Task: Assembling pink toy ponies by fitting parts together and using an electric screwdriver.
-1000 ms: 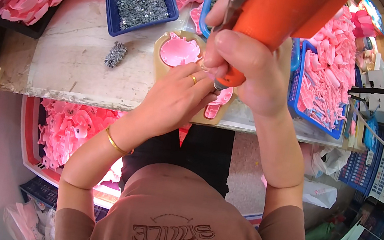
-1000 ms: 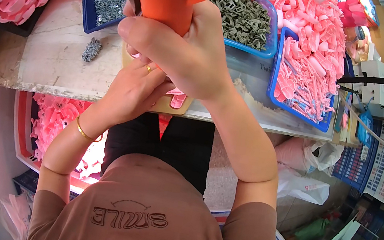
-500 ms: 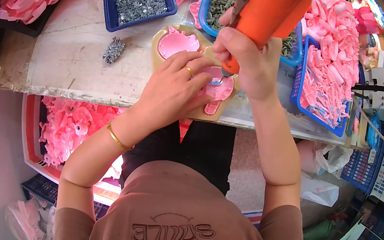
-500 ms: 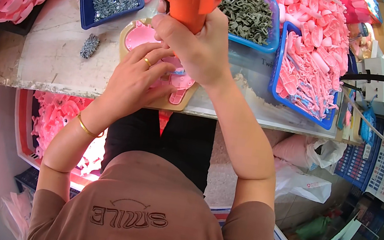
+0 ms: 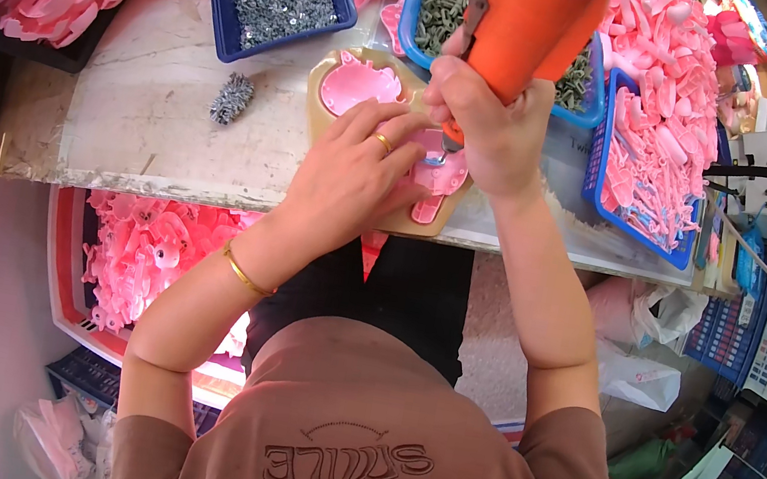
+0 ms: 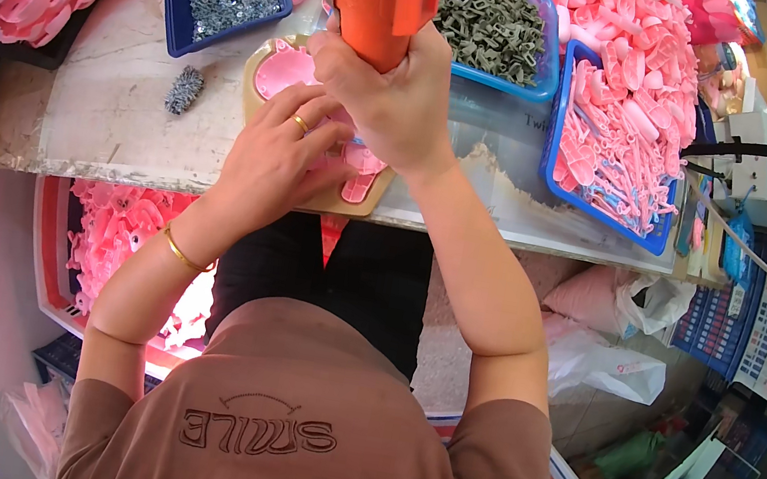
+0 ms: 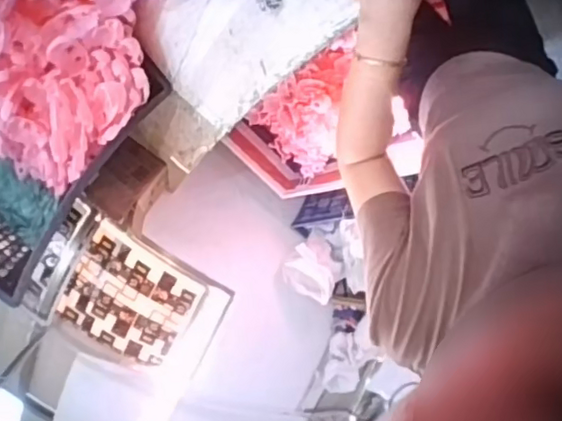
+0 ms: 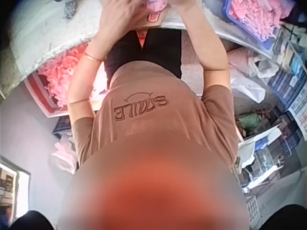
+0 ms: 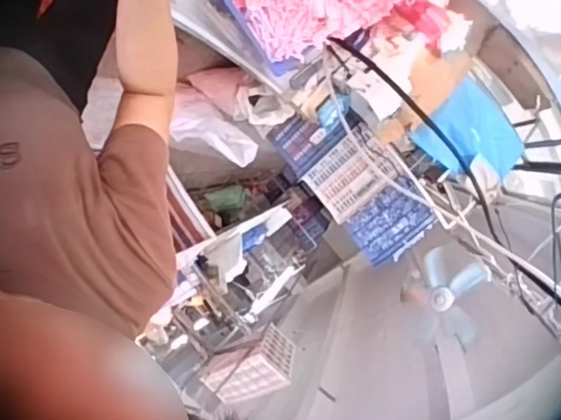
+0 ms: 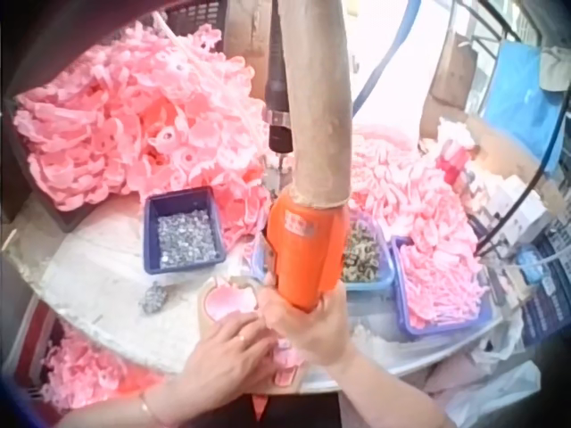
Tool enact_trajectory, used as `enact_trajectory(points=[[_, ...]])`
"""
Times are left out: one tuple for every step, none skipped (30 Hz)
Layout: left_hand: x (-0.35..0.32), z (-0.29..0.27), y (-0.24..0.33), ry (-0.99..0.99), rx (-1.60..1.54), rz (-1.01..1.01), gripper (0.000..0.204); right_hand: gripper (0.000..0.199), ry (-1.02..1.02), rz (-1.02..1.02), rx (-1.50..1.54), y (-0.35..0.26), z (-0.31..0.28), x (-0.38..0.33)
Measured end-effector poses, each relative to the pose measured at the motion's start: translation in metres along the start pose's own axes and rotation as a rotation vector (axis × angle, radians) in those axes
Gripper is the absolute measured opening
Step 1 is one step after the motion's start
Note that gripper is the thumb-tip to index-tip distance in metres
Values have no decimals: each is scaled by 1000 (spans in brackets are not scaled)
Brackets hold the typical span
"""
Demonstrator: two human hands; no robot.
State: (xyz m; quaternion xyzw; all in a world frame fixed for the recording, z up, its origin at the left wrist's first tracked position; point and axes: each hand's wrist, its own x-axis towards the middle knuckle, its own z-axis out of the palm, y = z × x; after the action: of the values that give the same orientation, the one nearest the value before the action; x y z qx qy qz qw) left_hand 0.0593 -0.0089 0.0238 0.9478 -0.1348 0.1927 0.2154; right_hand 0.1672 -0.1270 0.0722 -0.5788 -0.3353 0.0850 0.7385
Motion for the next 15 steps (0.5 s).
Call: enact_trajectory(points=[[0, 0, -1, -14, -4, -3, 32, 13, -11, 42, 30, -3, 1, 1], [-1, 0, 0, -7, 0, -1, 32, 17, -23, 83, 59, -5, 3, 3], [-3, -1, 1, 0, 16, -4, 33, 17, -28, 77, 58, -7, 4, 6], [-5, -2, 3, 6, 28, -8, 34, 26, -74, 86, 64, -10, 6, 10], [-8, -4, 4, 10, 30, -6, 34, 35, -120, 95, 71, -15, 10, 14], [-11, -6, 6, 21, 28, -40, 34, 42, -149, 51, 95, -24, 15, 17], [-14, -9, 8, 36, 28, -77, 34, 42, -156, 46, 93, -35, 19, 23], [-16, -11, 10, 44, 32, -75, 34, 36, -207, 1, -13, -44, 21, 29], [-19, -12, 11, 34, 31, -103, 34, 30, -257, -45, -118, -53, 24, 34], [-22, -13, 10, 27, 35, -136, 35, 30, -269, -54, -119, -63, 24, 39], [-27, -13, 9, 39, 47, -146, 35, 30, -263, -154, -262, -74, 23, 41], [-35, -11, 6, 31, 45, -185, 37, 31, -255, -255, -402, -86, 20, 43], [-40, -10, 5, 22, 37, -217, 40, 32, -238, -358, -545, -99, 17, 43], [-43, -11, 4, 3, 27, -211, 43, 34, -214, -460, -694, -114, 17, 44], [-44, -12, 3, 11, 31, -215, 43, 37, 25, -347, -550, -127, 22, 47]])
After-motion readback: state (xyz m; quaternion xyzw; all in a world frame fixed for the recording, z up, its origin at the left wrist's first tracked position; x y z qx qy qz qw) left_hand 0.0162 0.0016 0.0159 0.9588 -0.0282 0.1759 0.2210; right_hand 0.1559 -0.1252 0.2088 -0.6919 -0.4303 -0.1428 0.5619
